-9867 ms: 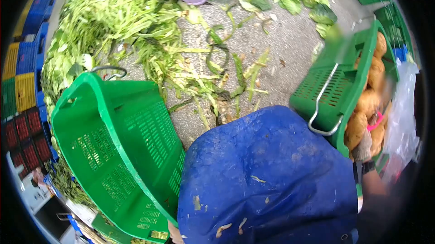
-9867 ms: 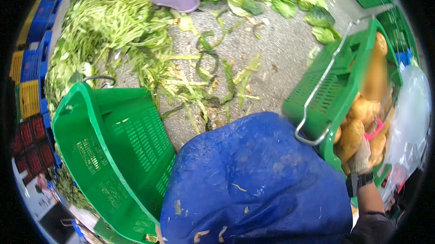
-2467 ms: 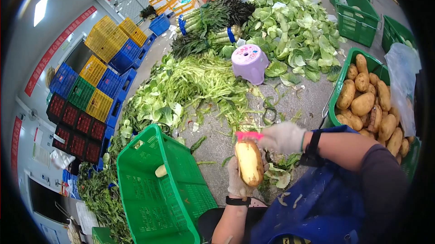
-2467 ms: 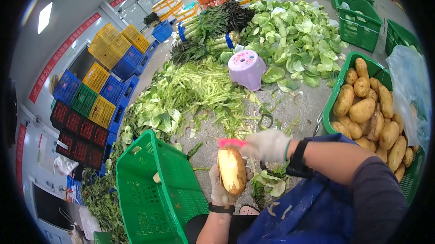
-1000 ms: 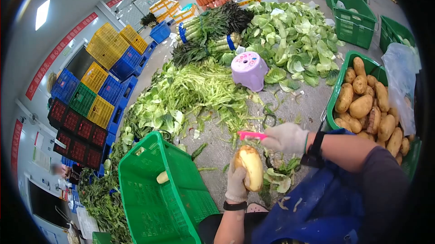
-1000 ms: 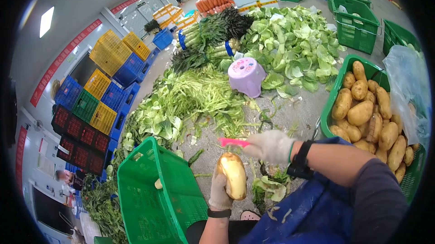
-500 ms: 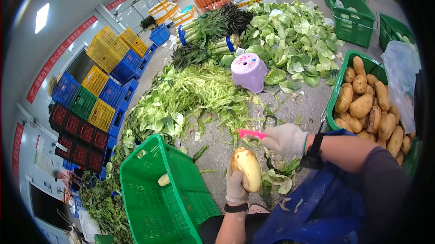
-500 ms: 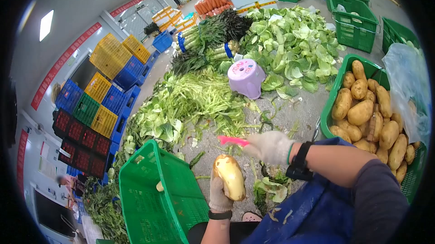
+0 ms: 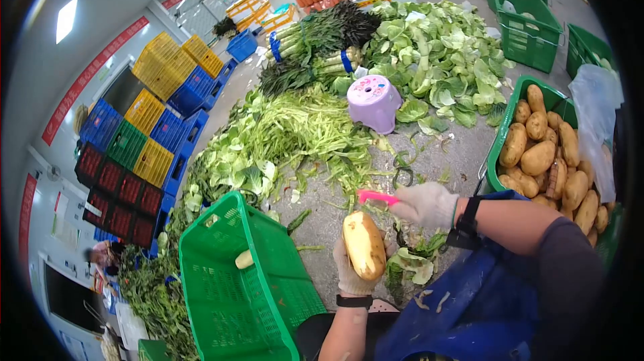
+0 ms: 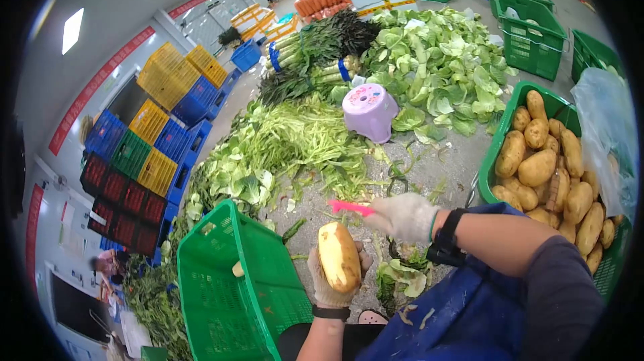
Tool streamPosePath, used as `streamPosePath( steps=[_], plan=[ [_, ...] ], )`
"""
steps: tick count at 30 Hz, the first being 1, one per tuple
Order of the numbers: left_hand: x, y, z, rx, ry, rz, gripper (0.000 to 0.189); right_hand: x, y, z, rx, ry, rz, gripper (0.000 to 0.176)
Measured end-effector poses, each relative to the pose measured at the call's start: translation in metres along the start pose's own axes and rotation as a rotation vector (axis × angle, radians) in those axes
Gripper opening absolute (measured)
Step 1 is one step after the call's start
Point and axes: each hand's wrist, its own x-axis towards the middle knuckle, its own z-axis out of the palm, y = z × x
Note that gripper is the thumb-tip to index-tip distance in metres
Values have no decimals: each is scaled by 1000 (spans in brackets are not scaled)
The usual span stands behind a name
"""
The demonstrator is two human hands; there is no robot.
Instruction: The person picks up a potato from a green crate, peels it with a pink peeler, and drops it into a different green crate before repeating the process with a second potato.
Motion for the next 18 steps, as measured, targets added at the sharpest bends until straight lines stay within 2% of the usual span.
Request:
streamPosePath(
  steps=[2, 3, 4, 6, 7, 8, 10, 11, 12, 13, 14, 15, 18],
  plan=[
    [-3, 0, 12, -178, 267, 1, 71, -14, -20, 3, -20, -73, -405, 33],
    [-2, 1, 13, -99, 238, 1, 76, -15, -25, 7, -164, -176, -499, 34],
    [-2, 1, 6, -94, 241, -3, 76, -11, -21, 12, -158, -175, -497, 34],
    [-4, 0, -12, -267, -108, -159, 73, 4, -3, 27, -62, 67, -214, 35],
    [-4, -1, -12, -267, -111, -155, 73, 16, 6, 24, 0, 53, -32, 36],
    [-6, -1, -5, -209, -78, -108, 74, 13, 4, 25, -2, 59, -38, 36],
    [-8, 2, 9, -161, -45, -49, 75, -2, -4, 22, 7, -20, -289, 35],
    [-11, 3, 18, -198, 76, -34, 76, -11, -19, 14, -75, -156, -398, 35],
    [-13, 4, 21, -229, 197, -29, 78, -10, -16, 17, -72, -165, -393, 35],
    [-9, 2, -2, -233, -49, -103, 77, -7, -12, 22, -27, -52, -317, 35],
    [-9, 1, -8, -228, -50, -113, 77, -2, -9, 24, 15, 67, -242, 35],
    [-7, -1, -11, -157, -2, -87, 75, 10, -4, 16, -31, 26, -105, 36],
    [-4, 1, 8, -88, 69, -53, 70, -3, -9, 6, 12, 6, -174, 37]
  ],
)
